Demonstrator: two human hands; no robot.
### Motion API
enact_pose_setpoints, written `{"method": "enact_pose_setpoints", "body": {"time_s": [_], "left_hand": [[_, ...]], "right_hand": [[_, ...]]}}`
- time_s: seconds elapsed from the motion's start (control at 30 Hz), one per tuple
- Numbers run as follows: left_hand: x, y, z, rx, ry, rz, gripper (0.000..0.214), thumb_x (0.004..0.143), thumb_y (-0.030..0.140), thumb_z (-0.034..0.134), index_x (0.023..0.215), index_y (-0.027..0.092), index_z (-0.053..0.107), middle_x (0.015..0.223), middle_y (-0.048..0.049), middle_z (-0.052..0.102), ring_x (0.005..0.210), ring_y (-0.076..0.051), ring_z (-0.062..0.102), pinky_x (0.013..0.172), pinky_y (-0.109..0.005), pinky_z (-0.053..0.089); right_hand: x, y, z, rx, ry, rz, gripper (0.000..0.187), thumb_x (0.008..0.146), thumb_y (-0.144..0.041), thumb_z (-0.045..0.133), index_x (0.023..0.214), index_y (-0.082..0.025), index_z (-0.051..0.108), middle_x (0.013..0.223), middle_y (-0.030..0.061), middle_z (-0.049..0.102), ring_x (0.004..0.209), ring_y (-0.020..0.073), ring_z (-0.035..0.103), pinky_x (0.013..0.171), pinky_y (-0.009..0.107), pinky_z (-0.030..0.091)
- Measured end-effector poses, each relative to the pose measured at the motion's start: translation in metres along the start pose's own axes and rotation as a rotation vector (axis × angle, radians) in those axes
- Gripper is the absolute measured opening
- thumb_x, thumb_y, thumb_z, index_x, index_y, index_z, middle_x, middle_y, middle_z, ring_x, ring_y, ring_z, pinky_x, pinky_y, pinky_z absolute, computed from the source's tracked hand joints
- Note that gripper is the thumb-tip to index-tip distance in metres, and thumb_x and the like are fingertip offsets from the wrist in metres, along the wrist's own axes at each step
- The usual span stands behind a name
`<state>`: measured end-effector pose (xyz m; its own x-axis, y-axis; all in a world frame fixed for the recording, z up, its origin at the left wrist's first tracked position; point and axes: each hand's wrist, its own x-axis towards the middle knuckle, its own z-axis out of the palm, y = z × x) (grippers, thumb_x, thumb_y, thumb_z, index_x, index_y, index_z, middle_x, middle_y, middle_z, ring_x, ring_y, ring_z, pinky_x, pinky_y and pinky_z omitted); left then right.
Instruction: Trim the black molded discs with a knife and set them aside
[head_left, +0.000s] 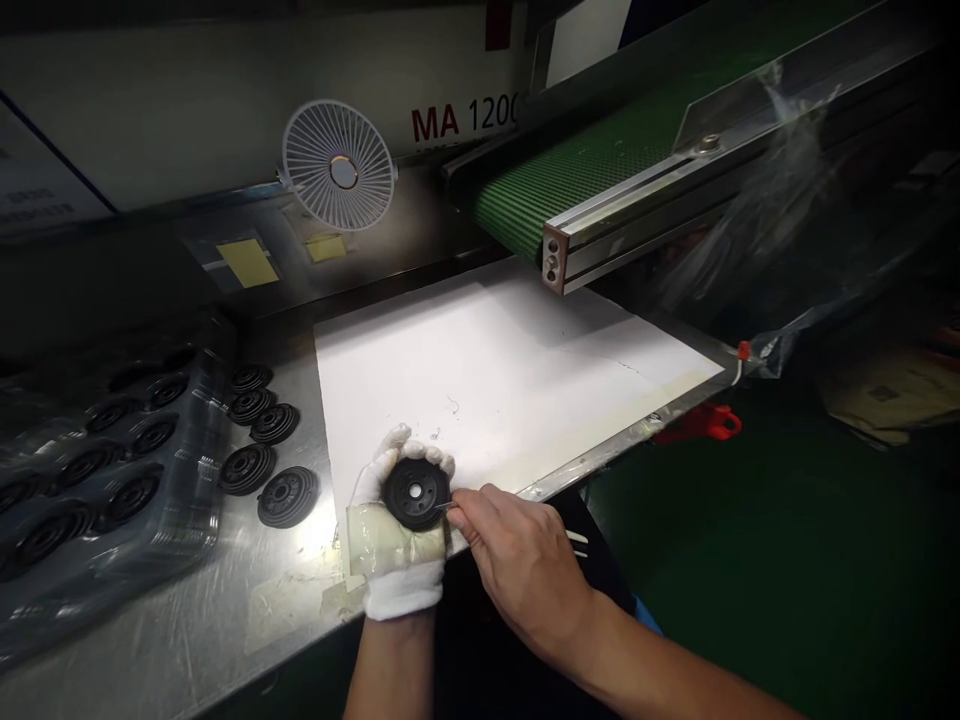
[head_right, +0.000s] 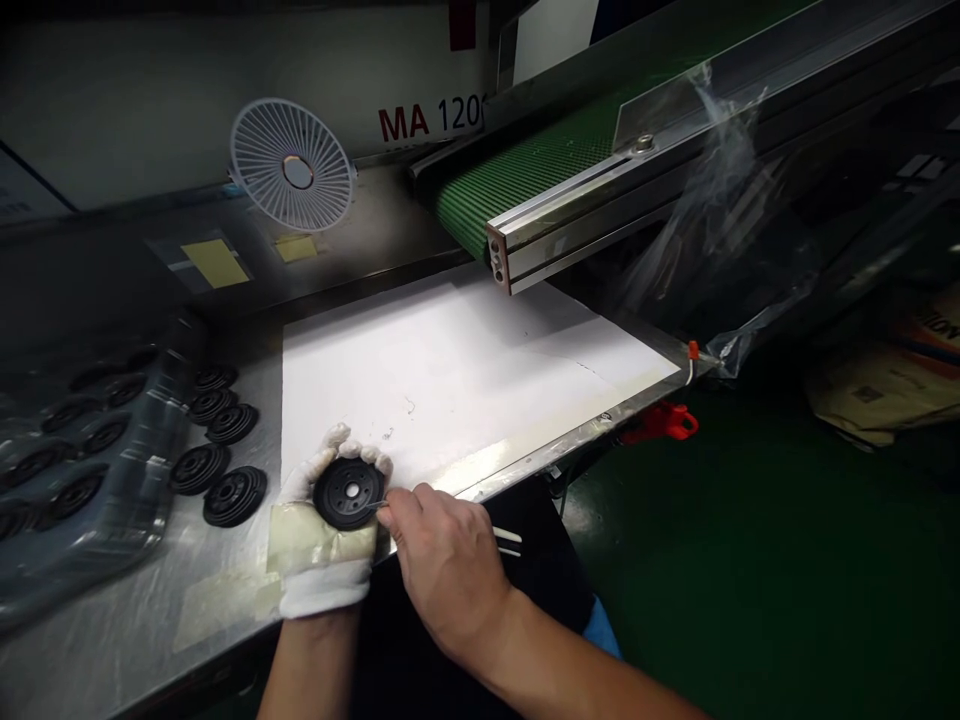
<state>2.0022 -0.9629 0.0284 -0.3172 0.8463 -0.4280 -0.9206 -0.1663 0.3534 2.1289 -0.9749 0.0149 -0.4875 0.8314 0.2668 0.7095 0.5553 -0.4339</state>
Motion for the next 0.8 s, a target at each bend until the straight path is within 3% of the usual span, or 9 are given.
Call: {"method": "enact_pose_setpoints", "body": {"time_s": [0.1, 0.2, 0.3, 0.37, 0.5, 0.6, 0.7, 0.8], "left_hand": [[0.003, -0.004, 0.002, -0.022, 0.023, 0.063, 0.011, 0.081, 0.013, 0.052, 0.084, 0.015, 0.062, 0.064, 0.0012, 0.057, 0.062, -0.011, 0.057, 0.068, -0.03, 0.052], [0.004, -0.004, -0.001, -0.044, 0.028, 0.092, 0.014, 0.081, 0.01, 0.051, 0.087, 0.016, 0.063, 0.067, 0.0012, 0.06, 0.067, -0.011, 0.06, 0.081, -0.033, 0.051], [0.002, 0.001, -0.005, 0.007, -0.007, -0.026, 0.022, 0.078, 0.015, 0.052, 0.097, 0.015, 0.064, 0.083, -0.0067, 0.067, 0.087, -0.023, 0.063, 0.086, -0.046, 0.049], [0.001, 0.005, -0.007, 0.047, -0.033, -0.11, 0.028, 0.077, 0.018, 0.053, 0.103, 0.015, 0.064, 0.088, -0.0097, 0.067, 0.089, -0.027, 0.063, 0.082, -0.049, 0.05], [0.002, 0.005, -0.003, 0.041, -0.039, -0.103, 0.019, 0.077, 0.018, 0.057, 0.093, 0.015, 0.065, 0.072, -0.0035, 0.062, 0.069, -0.017, 0.061, 0.071, -0.036, 0.053], [0.004, -0.001, 0.002, 0.009, 0.04, -0.057, 0.01, 0.078, 0.018, 0.058, 0.084, 0.016, 0.065, 0.068, -0.0019, 0.06, 0.065, -0.014, 0.059, 0.066, -0.03, 0.053], [0.005, -0.005, 0.004, -0.006, 0.092, 0.015, 0.01, 0.081, 0.017, 0.054, 0.081, 0.016, 0.065, 0.066, -0.0007, 0.059, 0.063, -0.013, 0.059, 0.065, -0.029, 0.053], [0.003, -0.004, 0.0, 0.003, 0.095, 0.051, 0.013, 0.08, 0.014, 0.054, 0.085, 0.016, 0.065, 0.07, -0.0009, 0.063, 0.069, -0.014, 0.062, 0.076, -0.035, 0.054]], "right_hand": [[-0.003, -0.005, 0.005, -0.005, -0.011, -0.02, 0.022, 0.098, -0.029, 0.037, 0.096, -0.022, 0.058, 0.075, 0.0002, 0.059, 0.065, 0.016, 0.053, 0.058, 0.029, 0.028], [-0.004, -0.009, 0.007, -0.012, -0.013, -0.034, 0.021, 0.097, -0.03, 0.039, 0.089, -0.022, 0.057, 0.073, -0.0005, 0.058, 0.063, 0.016, 0.052, 0.056, 0.03, 0.026], [-0.001, -0.007, 0.004, 0.001, -0.001, -0.04, 0.021, 0.097, -0.029, 0.039, 0.087, -0.022, 0.056, 0.072, -0.0009, 0.058, 0.063, 0.0156, 0.052, 0.056, 0.03, 0.025], [0.001, -0.003, 0.0, 0.013, 0.0, -0.032, 0.021, 0.098, -0.029, 0.038, 0.089, -0.022, 0.056, 0.074, -0.0009, 0.058, 0.064, 0.0153, 0.053, 0.057, 0.029, 0.027], [0.005, 0.003, -0.005, -0.001, 0.01, 0.022, 0.024, 0.098, -0.031, 0.037, 0.091, -0.021, 0.057, 0.076, 0.0002, 0.06, 0.067, 0.0156, 0.054, 0.058, 0.028, 0.029], [0.003, 0.001, -0.001, -0.015, 0.01, 0.013, 0.024, 0.099, -0.03, 0.036, 0.093, -0.022, 0.058, 0.076, 0.0004, 0.06, 0.066, 0.0158, 0.054, 0.058, 0.029, 0.028], [-0.001, -0.005, 0.006, -0.026, 0.006, -0.019, 0.021, 0.098, -0.029, 0.039, 0.092, -0.022, 0.058, 0.074, -0.0002, 0.059, 0.065, 0.0161, 0.053, 0.058, 0.03, 0.027], [-0.003, -0.007, 0.007, -0.018, 0.001, -0.042, 0.022, 0.097, -0.029, 0.041, 0.084, -0.021, 0.057, 0.071, -0.0006, 0.057, 0.063, 0.0156, 0.052, 0.056, 0.03, 0.026]]}}
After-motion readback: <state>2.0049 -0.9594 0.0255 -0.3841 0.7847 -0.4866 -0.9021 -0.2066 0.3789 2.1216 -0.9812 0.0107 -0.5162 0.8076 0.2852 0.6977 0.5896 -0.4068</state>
